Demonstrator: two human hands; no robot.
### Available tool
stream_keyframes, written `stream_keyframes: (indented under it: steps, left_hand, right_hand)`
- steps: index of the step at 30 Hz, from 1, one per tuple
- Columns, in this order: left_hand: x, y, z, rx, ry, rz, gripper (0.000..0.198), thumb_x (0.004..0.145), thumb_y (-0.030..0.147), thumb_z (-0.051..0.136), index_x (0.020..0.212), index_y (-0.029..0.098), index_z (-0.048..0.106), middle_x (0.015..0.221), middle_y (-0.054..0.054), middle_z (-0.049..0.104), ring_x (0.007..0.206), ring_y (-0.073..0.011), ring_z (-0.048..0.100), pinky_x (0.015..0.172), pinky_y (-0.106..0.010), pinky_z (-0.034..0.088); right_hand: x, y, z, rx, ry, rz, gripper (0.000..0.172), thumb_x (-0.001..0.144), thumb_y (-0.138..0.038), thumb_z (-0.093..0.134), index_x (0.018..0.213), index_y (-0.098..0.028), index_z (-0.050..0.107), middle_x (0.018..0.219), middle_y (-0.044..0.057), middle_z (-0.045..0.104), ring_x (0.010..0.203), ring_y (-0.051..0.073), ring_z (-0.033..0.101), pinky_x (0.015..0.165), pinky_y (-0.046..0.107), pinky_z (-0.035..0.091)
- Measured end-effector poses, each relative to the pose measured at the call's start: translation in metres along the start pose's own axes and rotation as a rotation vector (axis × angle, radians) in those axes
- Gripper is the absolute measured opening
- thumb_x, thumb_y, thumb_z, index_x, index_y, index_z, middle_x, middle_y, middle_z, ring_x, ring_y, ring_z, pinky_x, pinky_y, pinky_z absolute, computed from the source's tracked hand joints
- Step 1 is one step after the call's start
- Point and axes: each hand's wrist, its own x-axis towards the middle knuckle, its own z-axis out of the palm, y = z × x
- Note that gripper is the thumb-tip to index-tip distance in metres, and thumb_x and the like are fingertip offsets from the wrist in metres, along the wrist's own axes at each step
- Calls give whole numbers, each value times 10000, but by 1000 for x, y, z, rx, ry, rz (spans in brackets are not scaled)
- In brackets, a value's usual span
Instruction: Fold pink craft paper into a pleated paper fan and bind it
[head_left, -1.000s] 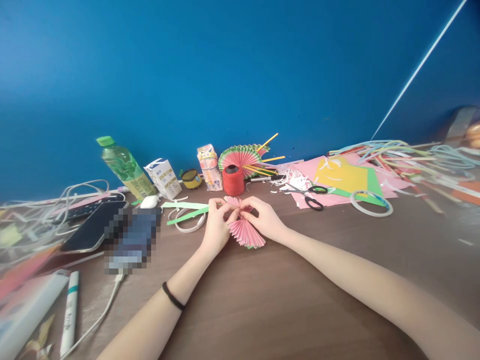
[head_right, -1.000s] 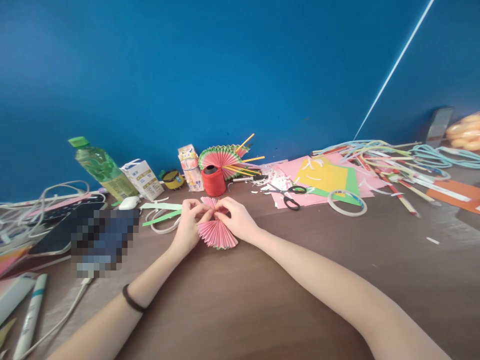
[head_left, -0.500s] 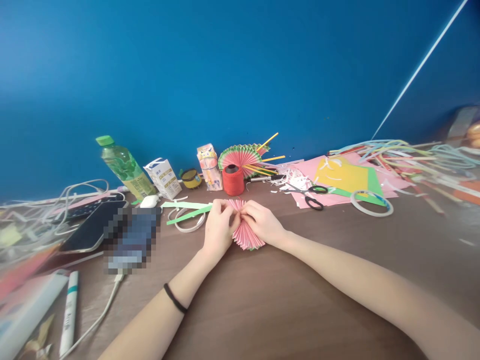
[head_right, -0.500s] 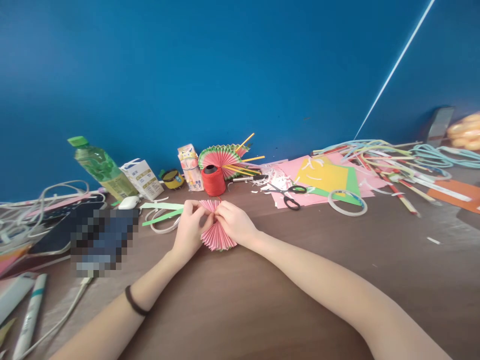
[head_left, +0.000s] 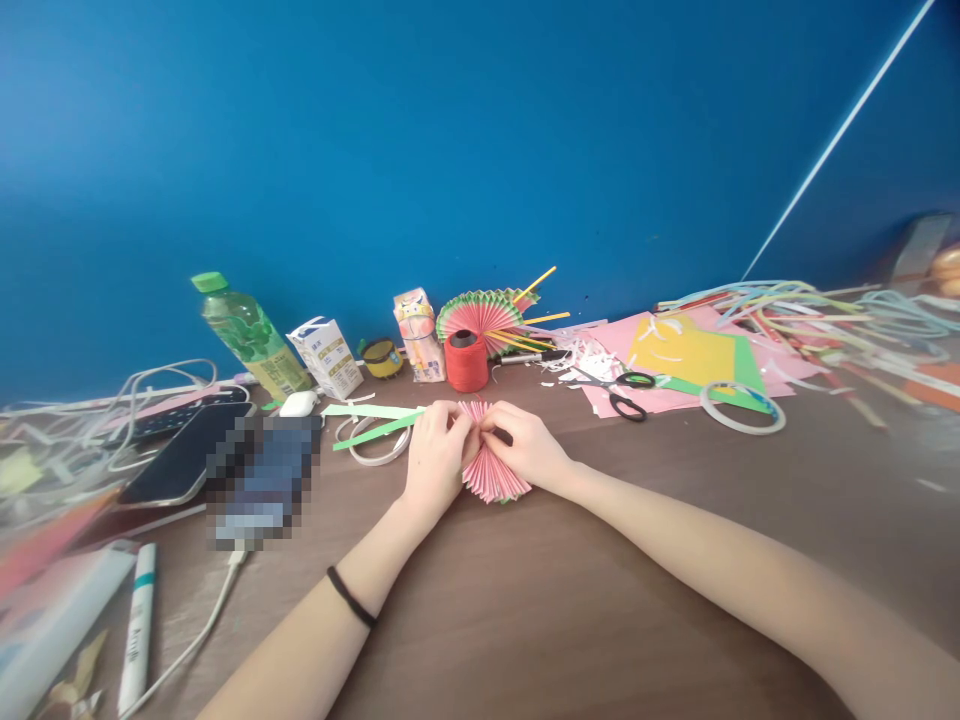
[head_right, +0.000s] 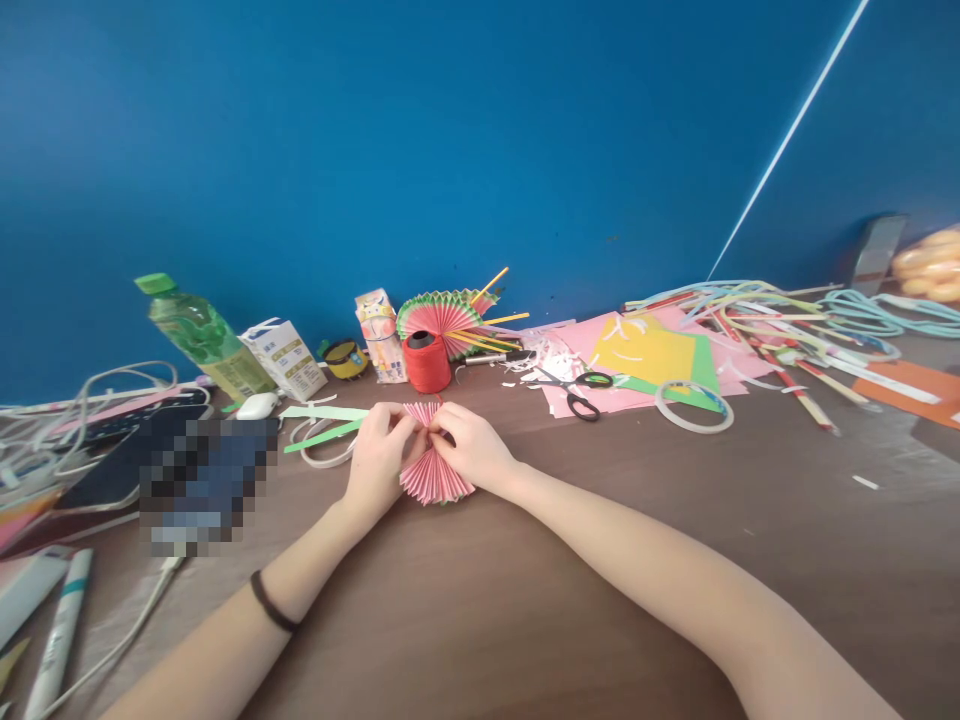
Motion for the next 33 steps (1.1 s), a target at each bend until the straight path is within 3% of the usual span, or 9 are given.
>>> stream_keyframes:
  steps: [24,33]
  left_hand:
    - [2,-12,1,-626,-151,-352,145,793,216,480,687,179,571,802,-8,478,736,-126,524,715,-269,442]
    - [5,-9,-4,-751,-293,-338,76,708,128,512,674,172,564,822,-24,528,842,-156,530,796,-299,431]
  right_hand:
    - [7,5,1,121,33,182,103,714,-131,582,655,-188,520,710,-10,526,688,131,507,640,270,412]
    - [7,5,1,184,17,219,78,709,-126,581,677,-183,537,712,-14,541,696,131,519,670,278,422]
